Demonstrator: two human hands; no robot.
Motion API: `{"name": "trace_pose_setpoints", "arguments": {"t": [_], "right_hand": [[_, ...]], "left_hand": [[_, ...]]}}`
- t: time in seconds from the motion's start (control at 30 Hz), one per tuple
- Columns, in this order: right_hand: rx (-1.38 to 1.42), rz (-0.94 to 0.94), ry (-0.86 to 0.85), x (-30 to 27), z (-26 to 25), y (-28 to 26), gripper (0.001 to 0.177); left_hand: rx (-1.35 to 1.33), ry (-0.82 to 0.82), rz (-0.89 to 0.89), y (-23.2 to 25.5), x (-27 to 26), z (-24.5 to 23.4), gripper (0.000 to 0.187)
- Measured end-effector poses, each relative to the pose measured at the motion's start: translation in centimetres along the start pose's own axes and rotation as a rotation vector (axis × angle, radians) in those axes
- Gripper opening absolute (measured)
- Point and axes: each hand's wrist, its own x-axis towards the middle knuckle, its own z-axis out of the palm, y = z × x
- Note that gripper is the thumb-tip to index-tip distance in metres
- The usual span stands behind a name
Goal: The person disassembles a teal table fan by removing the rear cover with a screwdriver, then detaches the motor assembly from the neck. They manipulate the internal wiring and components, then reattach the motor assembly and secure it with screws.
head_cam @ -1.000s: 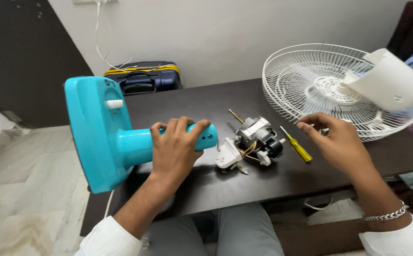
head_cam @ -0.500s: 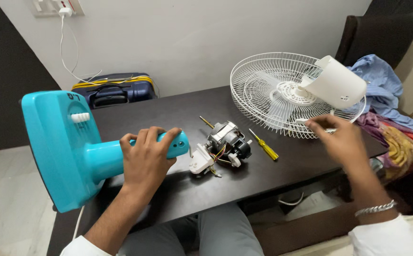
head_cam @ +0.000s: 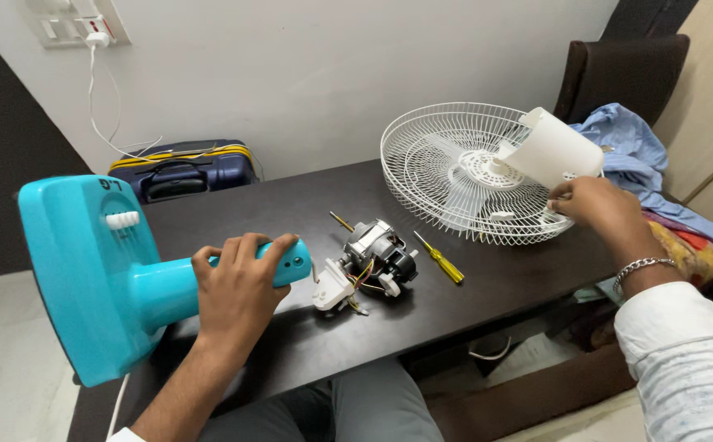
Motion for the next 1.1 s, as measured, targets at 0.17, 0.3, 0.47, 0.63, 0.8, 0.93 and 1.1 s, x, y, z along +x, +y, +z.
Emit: {"name": "trace_pose_setpoints", "arguments": {"t": [0.17,0.3,0.47,0.63,0.8,0.93,1.1], "right_hand": [[-0.001,-0.022,-0.003,0.7,0.8,0.0,0.039],[0.144,-0.136,-0.056,1.6,0.8,-1.1,0.045],[0.177,-0.381,-0.121,2.1,1.9,-2.9,0.051],[0.042,-0.406,-0.09,1.6,2.4,-4.8,0.039],[-0.025,-0.309,-0.101,0.7,0.9,-6.2,0.04],[0.048,-0.206,0.017,-1.7,-0.9,-7.0,0.041],[0.248,-0.206,0.188,-6.1,-3.9,-10.5,0.034]], "left_hand": [[0.003,0.005,0.009,-0.1,0.0,0.1,0.074],[0.013,0.002,0.011,0.0,0.0,0.1,0.074],[-0.001,0.0,0.011,0.0,0.0,0.1,0.073],[-0.04,0.022,0.014,-0.1,0.0,0.2,0.071],[-0.056,0.027,0.008,-0.1,-0.2,0.2,0.07],[-0.079,0.032,0.009,-0.1,-0.1,0.3,0.071],[-0.091,0.049,0.018,-0.1,-0.2,0.3,0.07]]}}
